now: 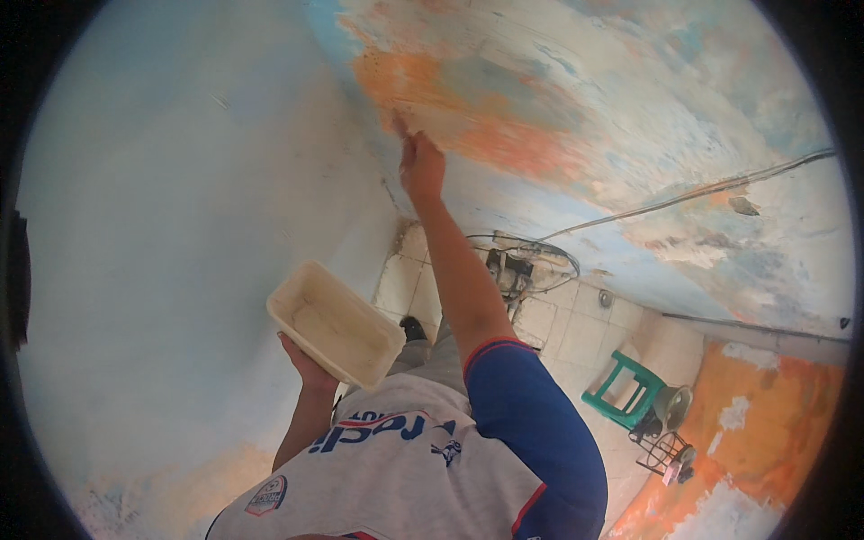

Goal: The person patches a damaged wall by dipping a putty knife into a container of white compound and spreading it over cracks and uneven surfaces on the wall.

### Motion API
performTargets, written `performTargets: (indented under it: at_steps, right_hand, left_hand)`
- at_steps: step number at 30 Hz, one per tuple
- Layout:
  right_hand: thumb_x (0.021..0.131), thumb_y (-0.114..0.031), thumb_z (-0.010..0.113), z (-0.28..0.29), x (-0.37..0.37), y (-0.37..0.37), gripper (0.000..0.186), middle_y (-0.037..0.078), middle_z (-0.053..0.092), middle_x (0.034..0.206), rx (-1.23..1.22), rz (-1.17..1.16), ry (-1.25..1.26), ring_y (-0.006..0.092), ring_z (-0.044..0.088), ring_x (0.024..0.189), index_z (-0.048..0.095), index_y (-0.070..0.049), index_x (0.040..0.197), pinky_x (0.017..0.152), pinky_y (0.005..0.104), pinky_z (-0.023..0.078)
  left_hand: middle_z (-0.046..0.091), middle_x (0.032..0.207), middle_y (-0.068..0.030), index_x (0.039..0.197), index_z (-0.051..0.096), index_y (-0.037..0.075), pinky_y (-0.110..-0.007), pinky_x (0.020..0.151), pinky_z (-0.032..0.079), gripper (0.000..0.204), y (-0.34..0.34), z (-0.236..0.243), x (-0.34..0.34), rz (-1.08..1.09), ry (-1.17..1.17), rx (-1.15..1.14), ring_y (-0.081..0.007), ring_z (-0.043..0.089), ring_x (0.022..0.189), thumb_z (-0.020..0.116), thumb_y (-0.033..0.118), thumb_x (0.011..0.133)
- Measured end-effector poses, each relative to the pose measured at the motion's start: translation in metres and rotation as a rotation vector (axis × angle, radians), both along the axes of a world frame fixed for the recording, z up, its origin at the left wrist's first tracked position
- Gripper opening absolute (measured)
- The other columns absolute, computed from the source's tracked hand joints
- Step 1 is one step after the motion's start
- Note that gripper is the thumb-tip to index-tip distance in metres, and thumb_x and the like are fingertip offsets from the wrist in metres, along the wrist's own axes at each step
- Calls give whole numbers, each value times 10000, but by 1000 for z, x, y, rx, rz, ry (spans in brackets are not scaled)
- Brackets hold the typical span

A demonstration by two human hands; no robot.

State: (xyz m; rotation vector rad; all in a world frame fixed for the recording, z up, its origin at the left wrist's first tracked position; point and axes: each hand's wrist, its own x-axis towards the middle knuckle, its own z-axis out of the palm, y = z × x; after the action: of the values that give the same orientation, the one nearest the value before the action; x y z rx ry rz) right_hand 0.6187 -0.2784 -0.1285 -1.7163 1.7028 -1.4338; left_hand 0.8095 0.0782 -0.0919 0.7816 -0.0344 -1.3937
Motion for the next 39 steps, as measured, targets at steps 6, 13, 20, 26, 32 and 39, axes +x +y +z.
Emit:
performTargets:
  at_steps: [6, 13, 20, 26, 32, 39]
  right_hand:
    - [947, -233, 703, 8, -115, 43, 254, 191, 753, 908, 2, -267, -148, 312, 734, 810, 684, -8, 1064, 730, 391, 544]
    - [967, -193, 625, -22, -71, 59, 162, 222, 656, 857, -30, 32, 59, 437, 604, 745, 598, -48, 902, 654, 482, 493]
    - [939, -163, 605, -5, -15, -6, 135, 212, 691, 882, -62, 17, 69, 437, 660, 866, 651, -48, 991, 730, 516, 514]
    - [953, -325, 701, -14, -194, 80, 335, 197, 720, 784, 109, -452, 41, 331, 683, 668, 625, 0, 917, 612, 422, 506]
    - [913, -134, 684, -24, -70, 55, 126, 195, 657, 840, -72, 86, -10, 398, 642, 750, 680, -31, 984, 646, 433, 495]
    - [922, -270, 718, 20, -49, 8, 251, 167, 746, 946, 43, -116, -230, 310, 709, 849, 705, -59, 1060, 764, 415, 534]
  left_hand:
    - [433, 1543, -64, 1556, 341, 190, -496, 1132, 432, 829, -10, 5, -3, 56, 2, -11, -311, 462, 1383, 391, 760, 957]
    - [437, 1543, -65, 1557, 340, 187, -492, 1130, 436, 826, -8, 4, -7, 41, -21, -26, -308, 464, 1383, 381, 758, 961]
    - [430, 1546, -69, 1561, 331, 182, -492, 1132, 434, 835, 3, 8, -5, 36, -49, 19, -309, 455, 1391, 376, 761, 960]
    - [413, 1570, -63, 1566, 331, 195, -485, 1156, 406, 835, 2, 12, -6, 32, -35, 30, -305, 432, 1414, 361, 767, 958]
    - [423, 1548, -68, 1564, 322, 187, -495, 1132, 436, 831, -9, 14, -8, 63, -81, -16, -303, 454, 1392, 372, 759, 963]
    - [408, 1555, -68, 1574, 293, 195, -493, 1133, 439, 851, -5, 19, -4, 62, -177, -9, -298, 448, 1397, 377, 773, 953]
